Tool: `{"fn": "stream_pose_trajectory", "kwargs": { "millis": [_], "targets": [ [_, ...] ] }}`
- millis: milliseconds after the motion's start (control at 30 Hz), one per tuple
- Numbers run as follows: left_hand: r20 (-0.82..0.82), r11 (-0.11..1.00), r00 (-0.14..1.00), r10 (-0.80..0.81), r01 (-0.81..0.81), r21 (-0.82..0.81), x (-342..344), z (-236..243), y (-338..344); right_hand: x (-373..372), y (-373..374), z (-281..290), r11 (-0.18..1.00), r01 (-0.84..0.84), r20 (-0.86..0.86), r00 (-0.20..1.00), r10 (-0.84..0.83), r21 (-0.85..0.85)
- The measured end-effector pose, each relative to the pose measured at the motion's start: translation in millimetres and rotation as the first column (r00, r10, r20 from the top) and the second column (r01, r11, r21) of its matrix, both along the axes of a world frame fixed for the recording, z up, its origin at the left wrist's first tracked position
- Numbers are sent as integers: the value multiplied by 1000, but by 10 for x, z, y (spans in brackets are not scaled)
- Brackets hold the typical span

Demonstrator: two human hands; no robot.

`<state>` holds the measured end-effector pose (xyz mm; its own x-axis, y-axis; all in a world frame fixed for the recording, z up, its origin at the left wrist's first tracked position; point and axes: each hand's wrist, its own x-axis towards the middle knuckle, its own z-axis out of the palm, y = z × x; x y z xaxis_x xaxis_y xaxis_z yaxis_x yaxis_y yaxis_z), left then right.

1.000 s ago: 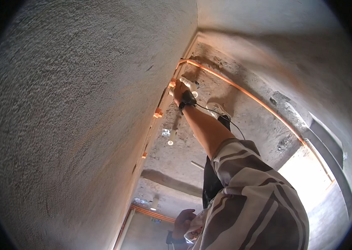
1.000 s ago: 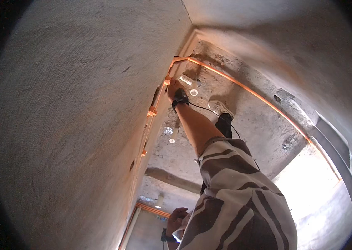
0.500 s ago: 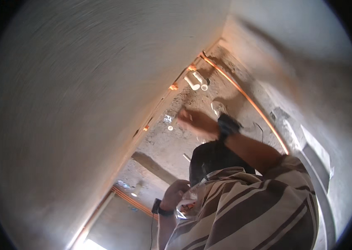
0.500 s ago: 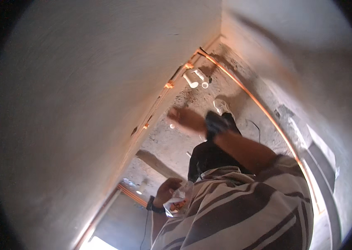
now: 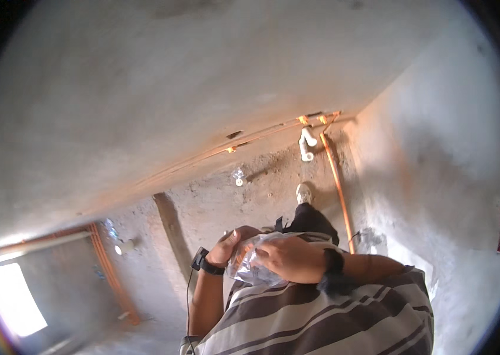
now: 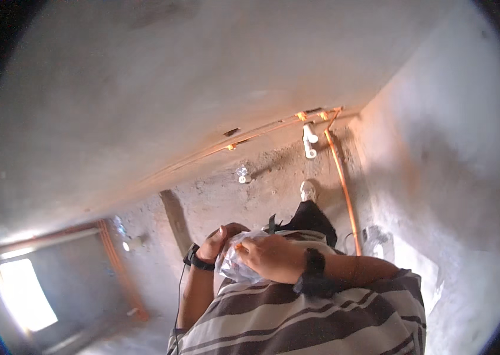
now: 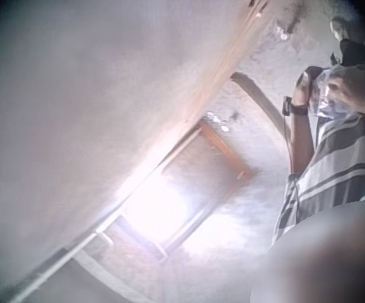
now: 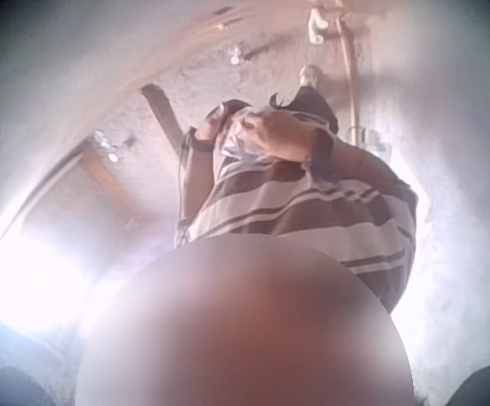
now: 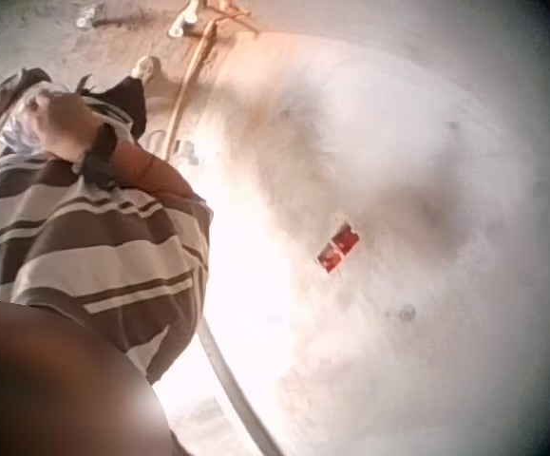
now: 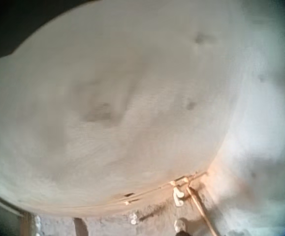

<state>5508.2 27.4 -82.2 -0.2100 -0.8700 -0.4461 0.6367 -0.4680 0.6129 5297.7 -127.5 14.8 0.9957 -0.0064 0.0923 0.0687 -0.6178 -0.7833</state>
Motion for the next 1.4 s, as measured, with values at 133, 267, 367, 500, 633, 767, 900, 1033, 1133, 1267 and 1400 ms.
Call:
{"fn": "stream_pose_trajectory", "kwargs": {
  "millis": [133,267,367,500,633,767,900,1033,1133,1267,1400],
  "targets": [
    [0,999,1000,-5,5,48,167,48,627,328,729,-185,1000,11,-92,996,-10,15],
    [-101,995,994,50,-41,88,276,185,1281,623,1289,-184,990,3,-179,983,-28,-139],
    [39,987,989,141,-143,79,276,233,1631,799,1623,-429,970,-172,-86,984,159,-173],
    [-60,967,972,227,-218,129,359,107,2022,1128,1908,-231,982,-119,-105,989,104,-148],
    [-213,941,933,291,-240,237,482,-407,2226,1287,1879,-87,993,-25,-53,998,19,-116],
    [-218,959,949,226,-178,221,695,-225,2113,1461,1594,-94,973,-128,-131,986,104,-192],
    [17,961,965,263,-264,85,944,227,1641,1640,1110,92,969,-199,-58,980,192,-149],
    [59,963,963,264,-266,32,1186,202,1615,1682,446,150,817,-44,-16,998,65,575],
    [78,946,953,294,-302,119,1323,191,1592,1804,-115,-610,317,304,-231,941,-246,899],
    [11,913,922,388,-386,134,1544,127,1522,2066,-603,-2524,-168,494,-491,650,-580,853],
    [65,856,882,467,-470,218,1769,136,1671,2398,-569,-3708,-512,483,-702,433,-566,711]
  ]
}}
